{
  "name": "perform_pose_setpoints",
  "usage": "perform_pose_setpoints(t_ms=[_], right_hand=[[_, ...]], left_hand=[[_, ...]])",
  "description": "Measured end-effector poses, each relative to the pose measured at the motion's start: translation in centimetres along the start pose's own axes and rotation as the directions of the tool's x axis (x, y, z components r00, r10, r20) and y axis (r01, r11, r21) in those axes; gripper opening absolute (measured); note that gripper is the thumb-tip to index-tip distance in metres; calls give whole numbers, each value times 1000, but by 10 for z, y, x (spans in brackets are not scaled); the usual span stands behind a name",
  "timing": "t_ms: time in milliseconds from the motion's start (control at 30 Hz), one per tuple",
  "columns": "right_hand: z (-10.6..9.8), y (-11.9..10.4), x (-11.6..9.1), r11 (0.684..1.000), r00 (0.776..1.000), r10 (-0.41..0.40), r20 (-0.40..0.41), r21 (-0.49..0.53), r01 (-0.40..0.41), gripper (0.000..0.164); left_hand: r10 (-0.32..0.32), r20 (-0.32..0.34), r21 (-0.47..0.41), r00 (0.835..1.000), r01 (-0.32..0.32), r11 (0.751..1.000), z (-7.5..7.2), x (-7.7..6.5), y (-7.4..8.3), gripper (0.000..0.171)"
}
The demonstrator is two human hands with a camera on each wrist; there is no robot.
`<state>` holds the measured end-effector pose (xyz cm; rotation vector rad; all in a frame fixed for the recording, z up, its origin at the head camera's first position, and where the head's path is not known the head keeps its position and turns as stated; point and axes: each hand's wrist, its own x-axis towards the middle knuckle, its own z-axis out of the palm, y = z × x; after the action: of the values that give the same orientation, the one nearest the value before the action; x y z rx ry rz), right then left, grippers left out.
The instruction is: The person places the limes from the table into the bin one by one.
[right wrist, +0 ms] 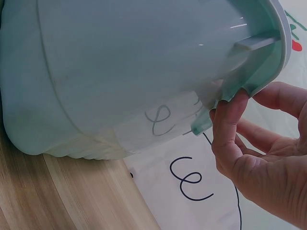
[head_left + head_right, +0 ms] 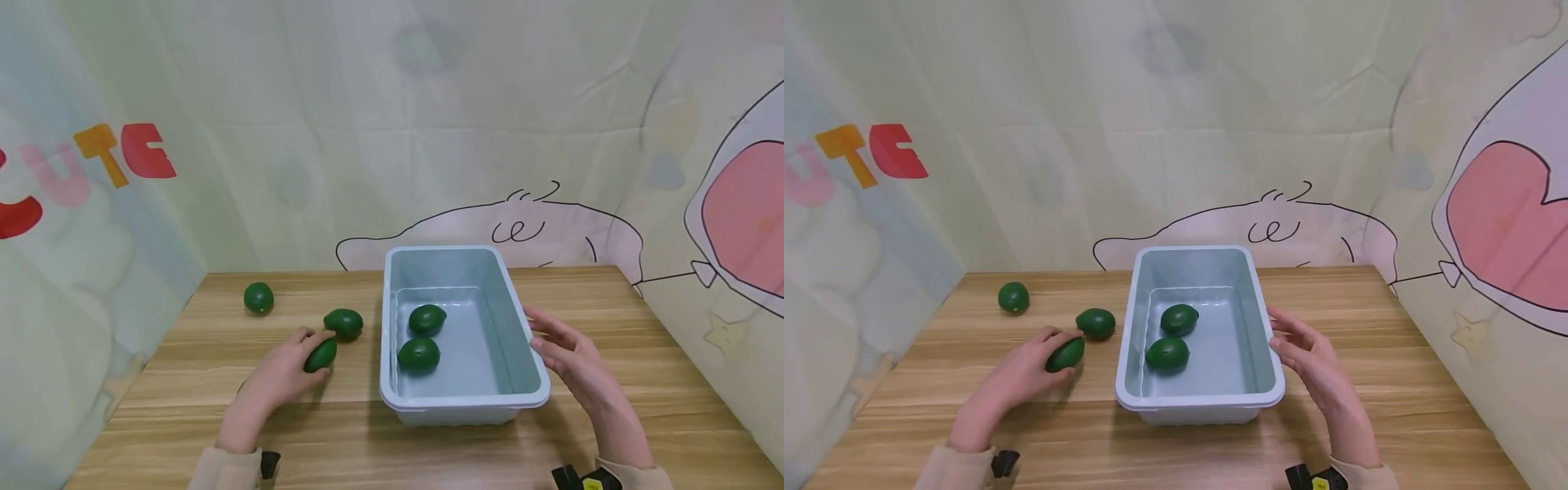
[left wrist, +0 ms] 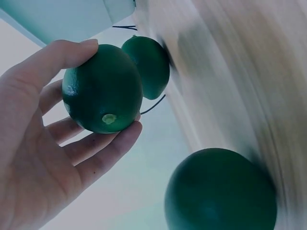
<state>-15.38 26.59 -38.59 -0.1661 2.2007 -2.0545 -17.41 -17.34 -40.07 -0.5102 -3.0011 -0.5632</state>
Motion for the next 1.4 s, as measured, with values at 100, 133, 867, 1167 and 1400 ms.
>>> perform_pose_setpoints(t_ms=[100, 133, 867, 1167, 1400], right_hand=[[0, -1, 0, 1000, 1000, -1, 1, 2, 1, 56], [0, -1, 0, 1000, 1000, -2, 2, 3, 2, 56], [-1, 1, 0, 1000, 1000, 14, -7, -14, -14, 57], [-2, 1, 1, 1000, 1000, 15, -5, -27, -16, 57], [-2, 2, 1, 999, 1000, 8, -1, -47, -8, 57]], left_hand=[[8, -4, 8, 1000, -8, 1000, -2, 1, 0, 56], [10, -5, 11, 1000, -10, 1000, -2, 1, 1, 57], [70, -49, 48, 996, -68, 997, -15, 6, 17, 58], [101, -71, 69, 992, -96, 993, -22, 8, 23, 59], [123, -82, 71, 989, -118, 991, -28, 8, 29, 60]])
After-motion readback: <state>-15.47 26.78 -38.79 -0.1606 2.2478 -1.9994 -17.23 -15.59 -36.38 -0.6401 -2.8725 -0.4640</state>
